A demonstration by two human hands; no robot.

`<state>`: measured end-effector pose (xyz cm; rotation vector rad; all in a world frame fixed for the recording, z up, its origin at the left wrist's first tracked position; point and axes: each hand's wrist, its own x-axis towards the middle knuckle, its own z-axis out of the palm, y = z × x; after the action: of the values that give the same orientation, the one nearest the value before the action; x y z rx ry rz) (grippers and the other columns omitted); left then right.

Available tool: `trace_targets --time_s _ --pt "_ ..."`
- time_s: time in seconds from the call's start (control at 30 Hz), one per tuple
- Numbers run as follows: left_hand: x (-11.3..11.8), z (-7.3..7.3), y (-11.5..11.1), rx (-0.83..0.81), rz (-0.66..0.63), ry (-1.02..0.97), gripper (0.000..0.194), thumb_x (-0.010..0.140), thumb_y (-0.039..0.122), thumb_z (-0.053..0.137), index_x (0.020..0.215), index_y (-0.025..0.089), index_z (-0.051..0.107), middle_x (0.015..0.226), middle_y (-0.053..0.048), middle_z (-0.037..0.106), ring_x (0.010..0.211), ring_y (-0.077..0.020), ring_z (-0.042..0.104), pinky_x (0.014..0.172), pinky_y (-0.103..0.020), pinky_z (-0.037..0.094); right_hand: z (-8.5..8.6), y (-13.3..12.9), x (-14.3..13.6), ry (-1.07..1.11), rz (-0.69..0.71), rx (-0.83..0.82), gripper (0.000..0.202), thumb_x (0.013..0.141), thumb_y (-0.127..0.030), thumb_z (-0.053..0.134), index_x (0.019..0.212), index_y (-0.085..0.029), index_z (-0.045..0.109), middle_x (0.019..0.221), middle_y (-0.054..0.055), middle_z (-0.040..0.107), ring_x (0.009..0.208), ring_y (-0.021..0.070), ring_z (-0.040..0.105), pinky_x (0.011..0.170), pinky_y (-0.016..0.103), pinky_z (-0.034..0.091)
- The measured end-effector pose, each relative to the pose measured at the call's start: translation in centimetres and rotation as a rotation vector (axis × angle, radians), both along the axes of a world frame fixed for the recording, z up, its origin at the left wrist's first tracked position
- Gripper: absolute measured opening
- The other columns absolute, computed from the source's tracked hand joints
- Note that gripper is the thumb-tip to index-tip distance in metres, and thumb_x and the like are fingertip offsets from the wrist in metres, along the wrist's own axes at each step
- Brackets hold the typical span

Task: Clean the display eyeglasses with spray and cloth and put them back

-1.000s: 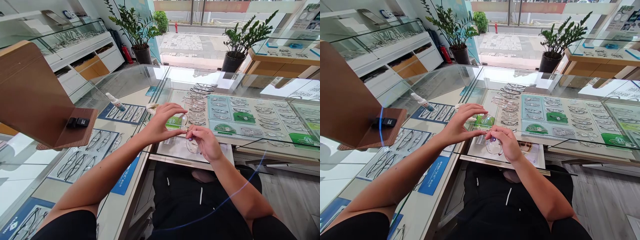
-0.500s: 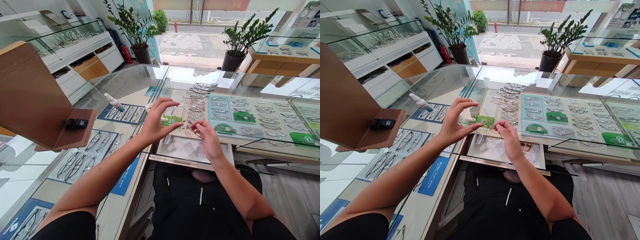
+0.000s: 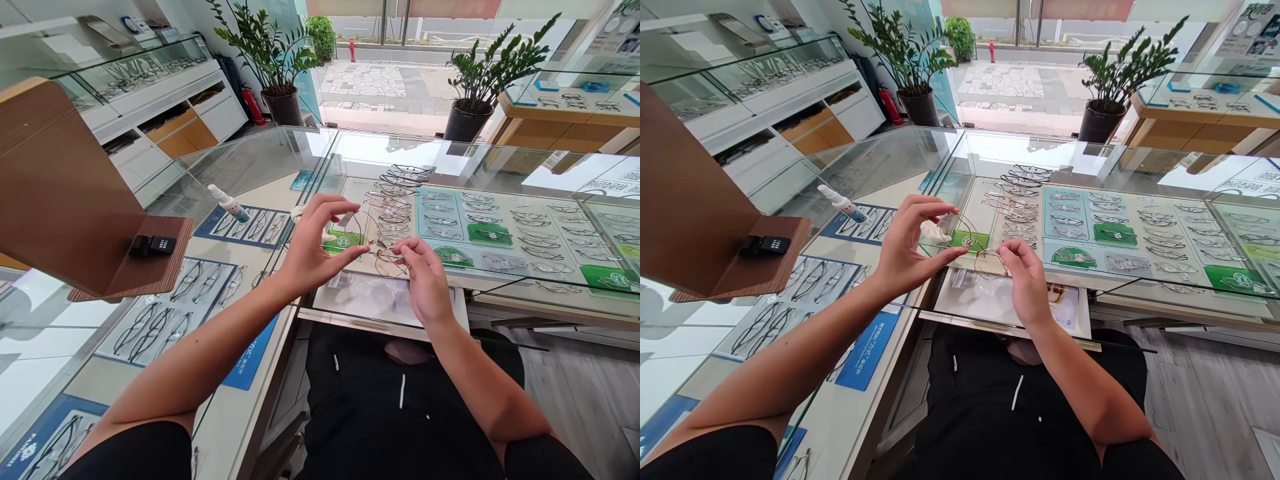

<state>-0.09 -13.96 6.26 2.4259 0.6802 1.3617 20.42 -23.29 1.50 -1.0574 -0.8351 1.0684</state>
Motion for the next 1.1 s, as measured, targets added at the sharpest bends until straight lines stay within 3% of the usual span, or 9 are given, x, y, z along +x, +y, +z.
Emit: trace_targets --time_s 0.37,0.57,0.8,1.1 --pt "0.26 0.01 -0.70 -0.189 -0.097 -0.116 0.061 0.086 0.049 0.089 0.138 0.027 0.064 0.137 -0.012 0.060 0.114 -0.0249 0.076 0.102 -0.041 0.065 0.76 -0.26 -0.56 0.102 0.052 -0.028 0.017 0.092 -0.043 0.074 0.086 -0.027 0.072 0.093 0.001 0.065 0.100 0.0211 0.064 0.105 0.039 0.052" --pt "0.37 -0.08 -0.67 -0.197 -0.128 -0.160 0.058 0.086 0.039 0.092 0.136 0.026 0.066 0.135 -0.011 0.060 0.115 -0.0244 0.076 0.105 -0.042 0.064 0.39 -0.22 -0.30 0.060 0.055 -0.005 0.014 0.095 -0.040 0.072 0.088 -0.028 0.073 0.095 0.001 0.067 0.104 0.0220 0.063 0.104 0.038 0.047" --pt "0.40 -0.10 -0.75 -0.187 -0.098 -0.160 0.058 0.085 0.043 0.092 0.135 0.026 0.066 0.134 -0.011 0.061 0.113 -0.0236 0.076 0.103 -0.042 0.066 -0.05 -0.26 -0.52 0.027 0.036 -0.017 0.015 0.095 -0.041 0.070 0.087 -0.028 0.073 0.095 0.002 0.067 0.103 0.0230 0.059 0.104 0.038 0.044" --pt "0.53 -0.43 -0.69 -0.200 -0.098 -0.168 0.064 0.081 0.048 0.094 0.135 0.026 0.068 0.134 -0.011 0.062 0.111 -0.0235 0.077 0.102 -0.041 0.066 0.23 -0.21 -0.80 0.154 0.044 -0.072 0.017 0.089 -0.041 0.073 0.080 -0.026 0.073 0.091 0.002 0.065 0.096 0.0214 0.060 0.097 0.037 0.049"
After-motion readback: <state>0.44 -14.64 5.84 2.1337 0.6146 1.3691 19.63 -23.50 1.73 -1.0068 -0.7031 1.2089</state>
